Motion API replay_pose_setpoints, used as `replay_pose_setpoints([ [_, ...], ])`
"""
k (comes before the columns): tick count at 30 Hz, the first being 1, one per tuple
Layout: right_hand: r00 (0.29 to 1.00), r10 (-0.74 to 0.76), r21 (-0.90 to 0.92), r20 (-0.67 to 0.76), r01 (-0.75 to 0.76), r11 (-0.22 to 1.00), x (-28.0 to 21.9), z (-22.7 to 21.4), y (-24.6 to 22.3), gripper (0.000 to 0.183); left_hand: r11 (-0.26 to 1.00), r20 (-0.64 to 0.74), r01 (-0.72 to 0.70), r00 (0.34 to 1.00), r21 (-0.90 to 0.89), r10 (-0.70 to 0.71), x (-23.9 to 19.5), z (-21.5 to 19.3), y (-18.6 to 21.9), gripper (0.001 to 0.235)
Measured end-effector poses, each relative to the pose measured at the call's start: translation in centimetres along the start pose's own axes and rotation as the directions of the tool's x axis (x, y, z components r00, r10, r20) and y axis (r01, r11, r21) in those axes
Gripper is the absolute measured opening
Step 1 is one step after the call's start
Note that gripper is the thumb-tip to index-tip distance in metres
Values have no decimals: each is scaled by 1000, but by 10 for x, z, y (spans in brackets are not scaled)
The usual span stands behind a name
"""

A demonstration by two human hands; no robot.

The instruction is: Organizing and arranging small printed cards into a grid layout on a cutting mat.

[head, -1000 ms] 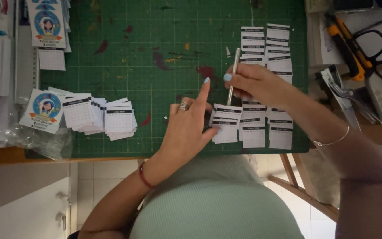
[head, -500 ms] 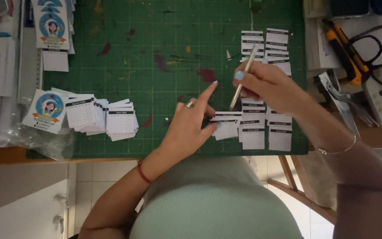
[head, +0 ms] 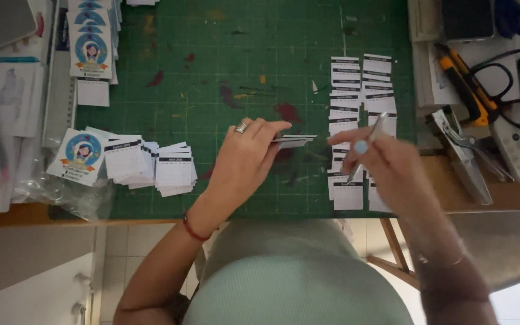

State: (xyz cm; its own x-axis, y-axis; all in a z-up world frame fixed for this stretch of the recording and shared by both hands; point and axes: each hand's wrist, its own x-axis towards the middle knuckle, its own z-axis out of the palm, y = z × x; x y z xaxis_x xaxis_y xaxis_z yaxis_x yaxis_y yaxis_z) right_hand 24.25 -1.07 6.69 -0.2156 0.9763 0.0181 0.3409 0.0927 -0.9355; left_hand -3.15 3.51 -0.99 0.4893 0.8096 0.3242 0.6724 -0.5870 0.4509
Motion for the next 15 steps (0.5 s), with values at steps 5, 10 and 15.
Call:
replay_pose_setpoints([
  [5, 995, 92, -36, -33, -94, 995, -12, 24, 8, 28, 993, 44, 42, 998, -110, -37, -1, -2, 2, 42],
  [10, 997, 71, -197, -2, -70, 978, -10, 44, 0, 26, 995, 44, 18, 999, -95, -14, -3, 1, 0, 40],
  [15, 997, 75, -215, 11, -71, 974, -6, 52, -20, 25, 987, 81, 68, 995, -145, -57, -5, -6, 4, 37],
])
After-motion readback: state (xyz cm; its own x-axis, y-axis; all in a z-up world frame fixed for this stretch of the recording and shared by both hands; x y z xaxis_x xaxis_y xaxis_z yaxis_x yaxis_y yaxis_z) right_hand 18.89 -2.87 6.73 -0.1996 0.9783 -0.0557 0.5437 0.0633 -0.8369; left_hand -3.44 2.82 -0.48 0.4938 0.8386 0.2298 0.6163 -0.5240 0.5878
